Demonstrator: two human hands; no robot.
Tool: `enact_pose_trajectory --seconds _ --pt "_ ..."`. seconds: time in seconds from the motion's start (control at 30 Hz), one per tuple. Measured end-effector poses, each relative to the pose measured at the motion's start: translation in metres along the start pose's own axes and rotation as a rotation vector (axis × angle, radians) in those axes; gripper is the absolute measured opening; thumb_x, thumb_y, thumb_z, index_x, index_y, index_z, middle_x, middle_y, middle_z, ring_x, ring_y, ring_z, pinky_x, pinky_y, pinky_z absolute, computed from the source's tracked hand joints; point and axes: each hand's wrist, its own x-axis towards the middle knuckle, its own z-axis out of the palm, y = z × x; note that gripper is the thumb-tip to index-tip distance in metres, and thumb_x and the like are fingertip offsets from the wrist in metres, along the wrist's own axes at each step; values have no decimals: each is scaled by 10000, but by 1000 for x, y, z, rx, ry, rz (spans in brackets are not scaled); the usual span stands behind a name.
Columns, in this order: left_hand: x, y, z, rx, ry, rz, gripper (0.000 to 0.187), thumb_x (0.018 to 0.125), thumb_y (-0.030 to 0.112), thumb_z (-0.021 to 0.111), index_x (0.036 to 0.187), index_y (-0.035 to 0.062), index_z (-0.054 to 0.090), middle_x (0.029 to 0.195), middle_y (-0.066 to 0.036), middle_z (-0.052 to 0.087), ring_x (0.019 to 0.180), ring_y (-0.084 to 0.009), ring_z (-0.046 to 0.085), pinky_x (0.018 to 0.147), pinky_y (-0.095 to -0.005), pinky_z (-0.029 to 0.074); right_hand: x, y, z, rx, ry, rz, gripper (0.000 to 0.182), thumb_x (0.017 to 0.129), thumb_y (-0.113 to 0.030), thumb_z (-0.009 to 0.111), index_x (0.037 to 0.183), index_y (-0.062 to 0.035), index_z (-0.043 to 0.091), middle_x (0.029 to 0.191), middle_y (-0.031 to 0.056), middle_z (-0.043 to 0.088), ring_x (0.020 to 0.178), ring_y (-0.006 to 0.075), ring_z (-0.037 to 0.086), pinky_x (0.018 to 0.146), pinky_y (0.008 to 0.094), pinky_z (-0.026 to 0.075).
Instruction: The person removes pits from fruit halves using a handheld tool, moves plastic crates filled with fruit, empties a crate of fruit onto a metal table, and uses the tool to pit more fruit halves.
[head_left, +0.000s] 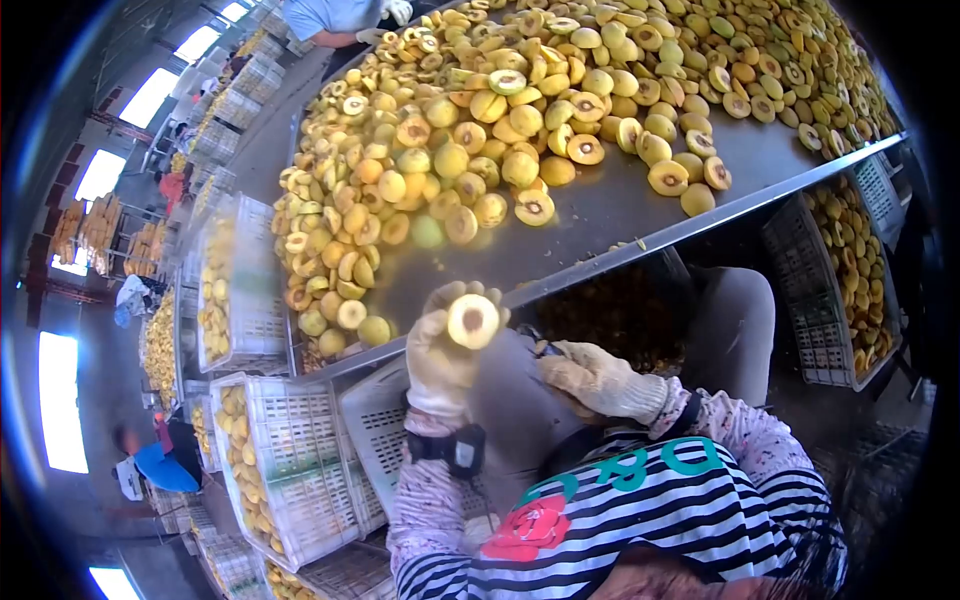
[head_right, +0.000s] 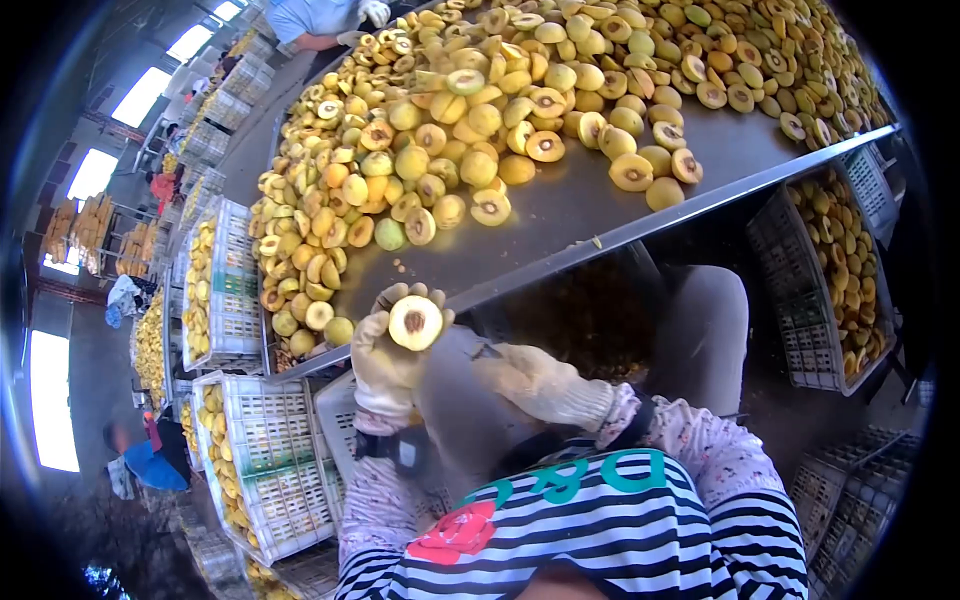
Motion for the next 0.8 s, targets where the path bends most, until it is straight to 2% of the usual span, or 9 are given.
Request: enact_pose_trajectory --seconds 0.07,0.1,0.13,0.23,0.33,0.5,0.63,0.73,0.8 --pt "-5 -35 14 -97 63 21 299 944 242 588 1149 36 659 1210 -180 674 1204 -416 606 1046 -611 478 -3 -28 10 -95 51 104 427 996 -451 564 1178 -73 646 830 69 678 736 180 652 694 326 524" --pt "-7 -50 26 -63 222 30 318 997 315 554 1117 38 654 1167 -163 678 1147 -383 629 1018 -594 498 -7 -41 13 -124 77 194 441 993 -455 567 1188 -68 647 874 87 704 795 202 679 757 345 542" --pt "-6 -63 43 61 296 85 383 1045 396 494 1067 43 641 1105 -135 674 1095 -336 645 971 -549 534 -5 -35 12 -167 121 140 459 992 -466 565 1191 -60 649 909 110 712 839 233 685 792 361 537" --pt "0 -88 61 182 361 194 399 1069 413 461 1020 52 625 1017 -100 650 1018 -277 662 911 -464 576 -8 -16 13 -250 278 -39 535 989 -510 549 1191 -27 659 1016 200 726 949 354 696 862 420 531" --pt "7 -103 56 214 391 200 398 1066 416 470 1013 53 625 1003 -98 648 983 -270 668 891 -457 584 -6 -3 10 -303 357 27 532 991 -503 553 1191 -22 659 1039 211 724 981 372 692 883 430 528" --pt "8 -94 64 280 422 91 413 1057 390 498 910 24 624 907 -117 645 838 -278 683 775 -437 613 -4 6 13 -229 324 -87 629 940 -560 615 1297 -42 602 1085 207 722 1027 348 698 911 405 526" --pt "-6 -85 83 340 417 160 436 1046 378 494 913 -10 642 873 -133 666 776 -283 698 674 -331 591 -1 16 10 -289 270 -217 575 958 -519 594 1291 -50 604 1092 215 720 1022 359 699 894 423 536" --pt "-4 -89 91 152 558 214 413 1042 365 505 926 -8 640 903 -133 670 812 -282 696 707 -334 592 1 19 15 -221 325 -305 578 962 -510 582 1285 -32 599 1087 220 720 1026 366 698 887 427 539" --pt "-1 -94 81 233 479 292 372 1026 335 524 934 -6 639 976 -135 670 872 -275 691 773 -356 592 1 5 11 -267 271 -203 538 980 -473 570 1269 -21 601 1088 220 716 1022 360 696 888 415 538"
